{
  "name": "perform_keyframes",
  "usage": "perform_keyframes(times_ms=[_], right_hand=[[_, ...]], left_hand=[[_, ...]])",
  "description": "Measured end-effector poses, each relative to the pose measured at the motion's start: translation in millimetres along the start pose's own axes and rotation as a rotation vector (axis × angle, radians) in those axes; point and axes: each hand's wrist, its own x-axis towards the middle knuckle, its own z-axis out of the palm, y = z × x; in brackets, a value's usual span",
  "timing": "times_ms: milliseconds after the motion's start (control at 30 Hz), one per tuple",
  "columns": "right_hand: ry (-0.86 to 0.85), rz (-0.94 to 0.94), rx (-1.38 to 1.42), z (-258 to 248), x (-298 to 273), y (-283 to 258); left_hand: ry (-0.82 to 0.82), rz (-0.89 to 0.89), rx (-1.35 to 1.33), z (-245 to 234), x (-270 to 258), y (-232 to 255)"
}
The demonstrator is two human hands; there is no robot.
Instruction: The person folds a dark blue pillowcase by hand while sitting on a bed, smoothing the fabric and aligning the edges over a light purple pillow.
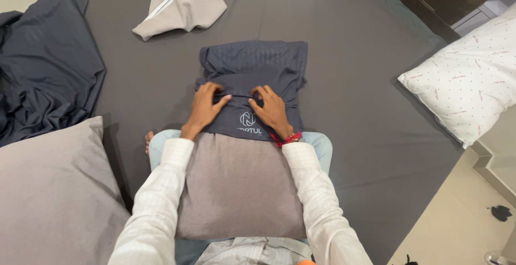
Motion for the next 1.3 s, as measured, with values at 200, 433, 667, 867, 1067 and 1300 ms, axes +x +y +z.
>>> perform_keyframes(times_ms=[200, 433, 667, 867, 1067, 1300], right_hand=[[0.132, -0.215, -0.064, 24.7, 5.1, -4.7], [0.01, -0.082, -0.052, 29.7, -2.8, 11.5], [-0.098, 0.062, 0.192, 13.1, -13.5, -3.1], [0.149, -0.141, 0.027, -10.9, -14.5, 32.3], [0.181, 0.098, 0.235, -22.7, -32.3, 107.0], [0.275, 0.215, 0.36, -12.7, -33.4, 116.2]], left_hand=[[-0.087, -0.056, -0.139, 31.6, 5.0, 18.4], [-0.069, 0.022, -0.147, 7.5, -5.2, 31.4], [-0.212, 0.006, -0.069, 6.9, -7.7, 23.8], [-0.224, -0.059, -0.112, -4.5, -16.6, -0.9], [-0.268, -0.153, -0.011, -40.7, -5.6, -39.4], [-0.393, -0.22, 0.012, -28.3, -1.6, -69.4]])
